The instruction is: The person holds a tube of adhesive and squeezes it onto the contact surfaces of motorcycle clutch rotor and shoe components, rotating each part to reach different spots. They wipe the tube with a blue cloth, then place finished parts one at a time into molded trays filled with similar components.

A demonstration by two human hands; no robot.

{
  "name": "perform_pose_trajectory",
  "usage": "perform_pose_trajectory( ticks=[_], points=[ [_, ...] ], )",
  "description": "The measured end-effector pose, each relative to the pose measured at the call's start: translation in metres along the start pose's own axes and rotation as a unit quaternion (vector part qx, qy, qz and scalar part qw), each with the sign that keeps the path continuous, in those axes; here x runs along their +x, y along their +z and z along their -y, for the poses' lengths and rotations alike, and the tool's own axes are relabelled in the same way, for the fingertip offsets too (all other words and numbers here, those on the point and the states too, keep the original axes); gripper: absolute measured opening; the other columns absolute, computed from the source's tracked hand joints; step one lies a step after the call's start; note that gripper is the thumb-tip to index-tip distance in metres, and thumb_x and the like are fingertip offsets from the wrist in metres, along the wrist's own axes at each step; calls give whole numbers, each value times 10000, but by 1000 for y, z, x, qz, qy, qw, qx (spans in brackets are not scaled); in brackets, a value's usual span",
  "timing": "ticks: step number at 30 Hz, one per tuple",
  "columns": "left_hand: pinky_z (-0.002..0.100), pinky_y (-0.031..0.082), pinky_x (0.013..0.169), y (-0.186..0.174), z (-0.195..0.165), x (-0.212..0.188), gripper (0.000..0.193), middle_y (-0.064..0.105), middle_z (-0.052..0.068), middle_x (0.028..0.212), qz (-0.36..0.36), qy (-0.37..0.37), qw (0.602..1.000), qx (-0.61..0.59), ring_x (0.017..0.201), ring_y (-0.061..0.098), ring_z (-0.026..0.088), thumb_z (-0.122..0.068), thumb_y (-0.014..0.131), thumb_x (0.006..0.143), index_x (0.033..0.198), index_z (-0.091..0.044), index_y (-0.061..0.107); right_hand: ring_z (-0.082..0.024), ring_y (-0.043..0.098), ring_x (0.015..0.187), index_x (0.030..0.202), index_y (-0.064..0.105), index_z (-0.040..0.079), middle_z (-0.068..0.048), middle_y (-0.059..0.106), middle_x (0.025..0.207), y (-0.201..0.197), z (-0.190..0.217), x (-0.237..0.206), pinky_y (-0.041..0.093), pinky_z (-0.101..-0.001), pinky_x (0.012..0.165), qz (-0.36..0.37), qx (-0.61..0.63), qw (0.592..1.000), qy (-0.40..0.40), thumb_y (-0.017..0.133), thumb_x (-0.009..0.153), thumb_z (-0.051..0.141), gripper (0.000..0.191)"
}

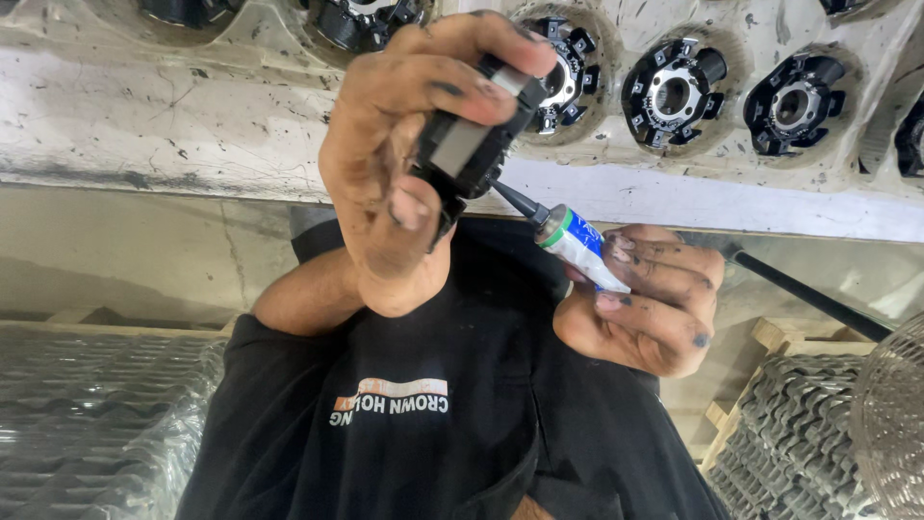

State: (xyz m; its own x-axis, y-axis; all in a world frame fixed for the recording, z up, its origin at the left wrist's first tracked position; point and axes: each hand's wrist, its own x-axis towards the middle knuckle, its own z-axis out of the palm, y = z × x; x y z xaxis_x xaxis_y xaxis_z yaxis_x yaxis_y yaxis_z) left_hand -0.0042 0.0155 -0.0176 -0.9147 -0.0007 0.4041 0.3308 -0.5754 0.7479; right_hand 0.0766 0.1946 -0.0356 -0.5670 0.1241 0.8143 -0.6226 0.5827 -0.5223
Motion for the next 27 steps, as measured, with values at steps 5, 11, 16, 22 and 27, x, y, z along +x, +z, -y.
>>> perform_pose_trajectory(
  ticks=[5, 11, 16, 22, 27],
  points=[
    [439, 545, 1002, 1, -4, -17, 485, 595, 209, 1292, -58, -90, 983, -148, 1207, 620, 306, -467, 551, 1084, 1282, -25, 570, -239, 655, 844, 883, 484, 100, -116, 624, 857, 3, 12, 3, 622, -348, 694, -1, 17, 996, 84, 873, 773, -40, 428],
    [501, 535, 1022, 6, 7, -34, 471, 549, 188, 1334, -117, -170, 918, -339, 1241, 584, 343, -482, 524, 1140, 1358, -64, 516, -199, 659, 846, 967, 458, 110, -83, 621, 873, 16, 13, 10, 654, -321, 691, -83, 44, 985, 148, 868, 850, 40, 432],
    [547, 542, 1020, 8, 16, -36, 482, 538, 212, 1348, -121, -180, 908, -358, 1244, 579, 389, -486, 503, 1149, 1380, -63, 498, -210, 655, 838, 956, 472, 119, -88, 627, 854, 23, 9, 9, 650, -319, 693, -92, 46, 987, 123, 905, 831, 38, 459],
    [544, 545, 1012, 5, 20, -38, 487, 545, 224, 1356, -128, -186, 901, -370, 1238, 592, 398, -484, 502, 1154, 1381, -54, 513, -203, 628, 764, 938, 479, 102, -96, 603, 833, 23, 4, 5, 630, -310, 639, -89, 16, 991, 97, 897, 802, -7, 453],
    [549, 543, 1029, 3, 18, -37, 476, 556, 221, 1351, -132, -194, 900, -367, 1243, 592, 395, -480, 502, 1170, 1372, -50, 526, -204, 640, 806, 943, 470, 108, -94, 625, 859, 16, 7, 6, 616, -310, 667, -64, 34, 991, 114, 888, 838, 35, 437]
  ],
)
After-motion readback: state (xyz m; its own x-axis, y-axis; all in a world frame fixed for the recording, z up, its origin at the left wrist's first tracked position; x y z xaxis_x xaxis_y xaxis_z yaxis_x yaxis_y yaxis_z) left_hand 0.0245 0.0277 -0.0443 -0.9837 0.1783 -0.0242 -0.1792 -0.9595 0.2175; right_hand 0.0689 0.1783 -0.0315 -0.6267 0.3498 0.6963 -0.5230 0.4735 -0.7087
